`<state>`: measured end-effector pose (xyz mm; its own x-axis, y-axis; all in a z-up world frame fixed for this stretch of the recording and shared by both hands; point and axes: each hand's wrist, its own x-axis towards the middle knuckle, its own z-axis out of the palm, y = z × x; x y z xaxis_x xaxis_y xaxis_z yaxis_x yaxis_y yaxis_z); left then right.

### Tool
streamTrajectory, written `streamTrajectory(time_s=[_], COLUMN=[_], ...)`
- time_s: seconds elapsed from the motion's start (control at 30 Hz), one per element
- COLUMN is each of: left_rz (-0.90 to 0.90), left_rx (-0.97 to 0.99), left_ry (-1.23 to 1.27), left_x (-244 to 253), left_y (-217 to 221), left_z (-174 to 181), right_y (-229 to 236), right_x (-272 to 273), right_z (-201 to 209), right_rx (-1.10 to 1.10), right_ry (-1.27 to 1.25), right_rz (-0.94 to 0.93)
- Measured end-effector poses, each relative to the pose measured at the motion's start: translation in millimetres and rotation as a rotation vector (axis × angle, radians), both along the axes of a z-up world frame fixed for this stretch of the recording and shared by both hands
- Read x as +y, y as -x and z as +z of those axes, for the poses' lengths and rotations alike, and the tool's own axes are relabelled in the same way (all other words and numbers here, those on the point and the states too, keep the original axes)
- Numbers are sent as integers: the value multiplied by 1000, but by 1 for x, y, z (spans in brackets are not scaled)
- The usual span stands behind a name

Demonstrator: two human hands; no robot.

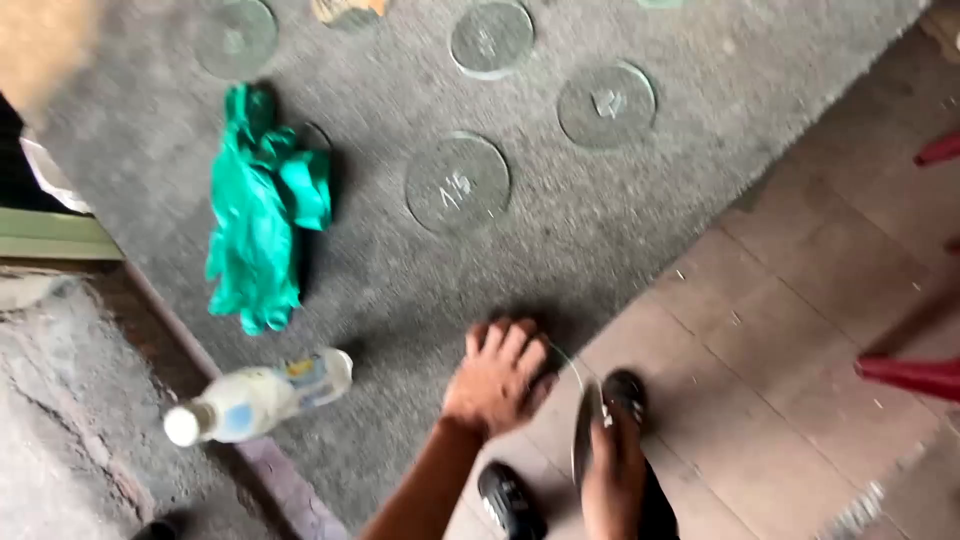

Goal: Marking circular glass pieces with a marker and using a hand tool to process the edges on a workbench.

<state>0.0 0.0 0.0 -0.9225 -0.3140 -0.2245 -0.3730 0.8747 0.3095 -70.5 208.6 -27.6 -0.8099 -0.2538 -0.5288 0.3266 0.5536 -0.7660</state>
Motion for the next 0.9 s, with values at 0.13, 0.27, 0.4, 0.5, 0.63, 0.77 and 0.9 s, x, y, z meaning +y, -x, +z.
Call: streamTrajectory(time_s=[0.13,0.27,0.4,0.5,0.63,0.77,0.9], left_rz=[2,10,2,-146,-250,-166,254], left_rx=[210,164,280,195,307,267,70], left_ry=[171,78,135,131,128,210,347], left_x=[1,-3,2,-16,-29,-22,4], left_y=[-2,2,-2,2,10,-2,-3], left_z=[15,13,13,-1,11,8,15], right_y=[16,-23,-29,-17,-22,-19,-14], right_x=[-9,82,70,55,90,64,49], right_z=[13,-34,-6,-9,-84,-3,42], right_rx=[87,-223,-437,-488,-531,-354,-107], right_ry=[159,-64,106,184,366,290,-77], right_rz=[88,-4,-334,-234,-246,-144,68])
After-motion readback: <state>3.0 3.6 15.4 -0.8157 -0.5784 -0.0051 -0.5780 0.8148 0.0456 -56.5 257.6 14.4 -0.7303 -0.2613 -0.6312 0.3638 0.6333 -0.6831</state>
